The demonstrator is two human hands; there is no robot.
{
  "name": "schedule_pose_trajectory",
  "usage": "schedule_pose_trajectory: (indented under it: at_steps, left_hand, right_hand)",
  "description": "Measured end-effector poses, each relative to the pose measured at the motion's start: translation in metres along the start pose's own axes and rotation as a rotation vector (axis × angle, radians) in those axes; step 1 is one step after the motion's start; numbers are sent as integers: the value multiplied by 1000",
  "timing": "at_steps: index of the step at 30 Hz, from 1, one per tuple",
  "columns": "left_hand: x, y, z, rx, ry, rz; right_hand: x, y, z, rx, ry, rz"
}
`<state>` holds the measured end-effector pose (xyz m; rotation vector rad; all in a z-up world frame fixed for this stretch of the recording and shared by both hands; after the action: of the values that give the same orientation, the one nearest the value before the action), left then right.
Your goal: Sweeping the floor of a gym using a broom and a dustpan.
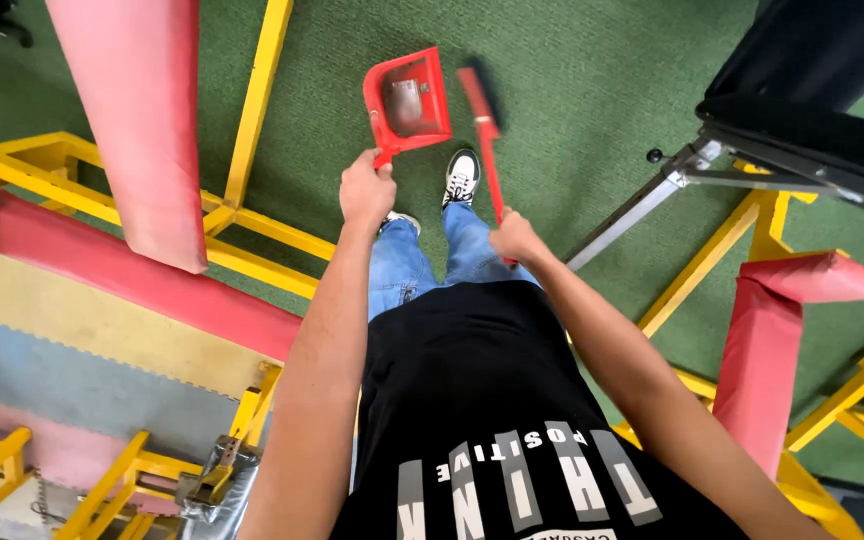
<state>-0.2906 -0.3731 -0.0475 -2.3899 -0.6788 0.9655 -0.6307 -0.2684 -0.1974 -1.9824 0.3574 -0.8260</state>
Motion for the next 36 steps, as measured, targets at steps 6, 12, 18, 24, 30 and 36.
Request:
schedule_pose_trajectory:
  at_steps: [6,12,18,24,30,36]
  left_hand:
    - [-11,6,-21,19,46,39]
    - [-13,16,-50,119,117,92]
    - [9,43,-57,205,242,173]
    - [35,78,-66,254,273,263]
    - [26,80,-75,301,293,342]
    - [0,58,-41,508,-38,251]
  right_hand:
    - [-12,-93,-70,230,405,202]
    - [-82,-82,-90,-93,325,271]
    - [-103,-32,-31,-305,347,331]
    - [62,-10,103,-232,447,195]
    - [101,-52,157,-111,558,160]
    - [78,-152,133,-160,820,257]
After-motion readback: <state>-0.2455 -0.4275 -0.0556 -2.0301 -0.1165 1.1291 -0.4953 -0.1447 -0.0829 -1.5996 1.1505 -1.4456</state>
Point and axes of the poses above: each hand's wrist, its own y-axis towards the middle knuckle, its own z-axis out of the palm, x = y × z, the point moved 10 cm from there along y, towards the middle knuckle, and after that the axes turned 6 degrees about x, right-handed, at the moved point
